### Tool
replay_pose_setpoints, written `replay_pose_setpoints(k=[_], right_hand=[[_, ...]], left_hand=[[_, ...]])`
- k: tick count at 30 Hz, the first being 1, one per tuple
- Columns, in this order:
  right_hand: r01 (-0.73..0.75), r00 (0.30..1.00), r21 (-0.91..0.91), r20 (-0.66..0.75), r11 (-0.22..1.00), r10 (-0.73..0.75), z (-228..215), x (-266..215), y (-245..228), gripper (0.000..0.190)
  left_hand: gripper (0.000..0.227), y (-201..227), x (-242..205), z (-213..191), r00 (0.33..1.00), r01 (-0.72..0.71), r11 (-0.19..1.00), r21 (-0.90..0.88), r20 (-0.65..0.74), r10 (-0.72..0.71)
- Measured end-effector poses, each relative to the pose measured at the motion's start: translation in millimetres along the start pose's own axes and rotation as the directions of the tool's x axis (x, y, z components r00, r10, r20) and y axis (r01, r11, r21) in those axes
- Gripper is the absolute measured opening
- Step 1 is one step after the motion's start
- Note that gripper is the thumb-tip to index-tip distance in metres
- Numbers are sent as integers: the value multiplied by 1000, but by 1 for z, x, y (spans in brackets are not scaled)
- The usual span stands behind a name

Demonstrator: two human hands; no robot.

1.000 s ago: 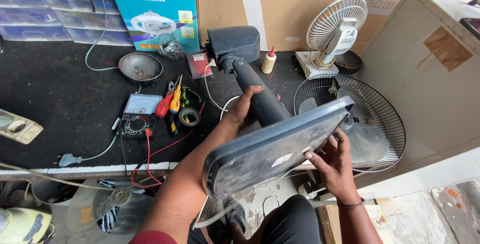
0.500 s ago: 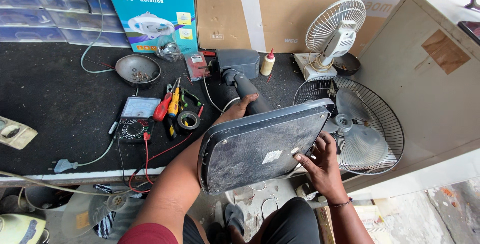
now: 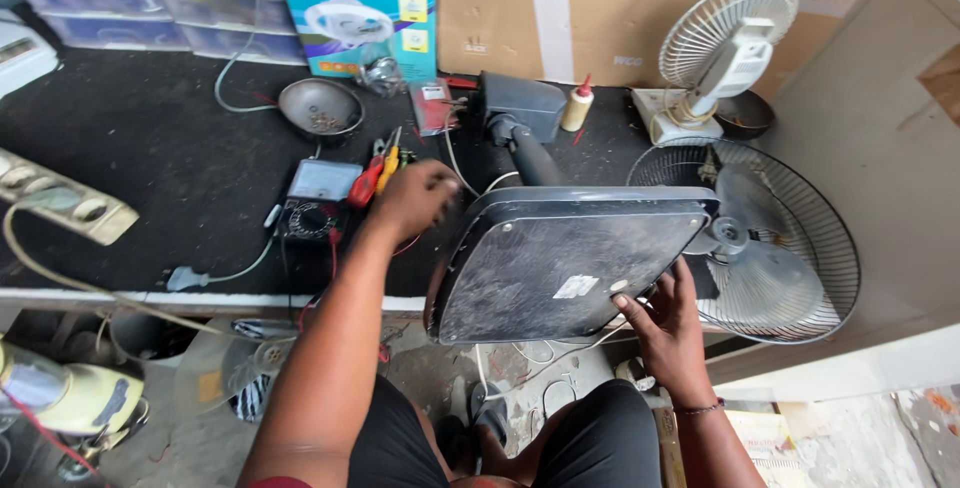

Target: The person removes the fan blades from the motor housing by hand, then detaches the front wire cage. They flip the fan base over and use a screwdriver to remove screws from the bottom of the base, opening the casing to reveal the internal wiring.

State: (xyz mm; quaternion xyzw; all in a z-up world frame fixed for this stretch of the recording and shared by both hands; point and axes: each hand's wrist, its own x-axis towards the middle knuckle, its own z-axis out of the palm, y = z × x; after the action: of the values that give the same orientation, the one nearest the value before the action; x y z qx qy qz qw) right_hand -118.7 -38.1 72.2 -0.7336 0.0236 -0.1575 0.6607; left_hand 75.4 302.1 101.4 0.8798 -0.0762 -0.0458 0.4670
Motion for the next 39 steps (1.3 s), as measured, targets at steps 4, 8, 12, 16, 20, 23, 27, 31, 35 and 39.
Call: replay_pose_setpoints(k=[4,8,12,16,20,23,27,31,35,39], right_hand=[[48,997,91,53,995,-53,3,-8,-6,79],[-4,1000,40,-9,999,4,7,-17,-21,91],[-15,997,-2,-81,1000,14,-3,-25,-19,91],[-7,994,-39,-108,999,3,-16,-32,-18,88],[-21,987,-70,-157,997,10,-25,-37,-26,81],[-22,984,-86,-177,996,6,-29,-42,-28,77],[-35,982,-93,-189,995,17,-35,-46,-34,72],[-6,977,-51,-212,999,-5,-50,-56,-38,67],[29,977,-6,-211,1000,-29,-62,-78,-48,48],[67,997,46,-32,997,-66,-50,-102,-75,33]], left_hand=[[19,-46,3,-40,915,-38,942,335,-367,168],[45,-43,3,-50,962,112,855,506,-270,34],[36,-30,26,-42,965,260,679,686,-167,-201],[31,-47,70,-20,947,275,524,806,-134,-291],[31,-57,94,-17,939,321,545,774,-185,-290],[37,-39,86,-25,920,358,542,760,-187,-346],[54,-9,61,-42,911,401,623,672,-219,-351],[54,10,13,-80,929,323,808,494,-329,-170],[20,56,-111,-87,857,-206,964,-167,-506,95],[36,117,-228,-26,915,-370,575,-729,-179,362]])
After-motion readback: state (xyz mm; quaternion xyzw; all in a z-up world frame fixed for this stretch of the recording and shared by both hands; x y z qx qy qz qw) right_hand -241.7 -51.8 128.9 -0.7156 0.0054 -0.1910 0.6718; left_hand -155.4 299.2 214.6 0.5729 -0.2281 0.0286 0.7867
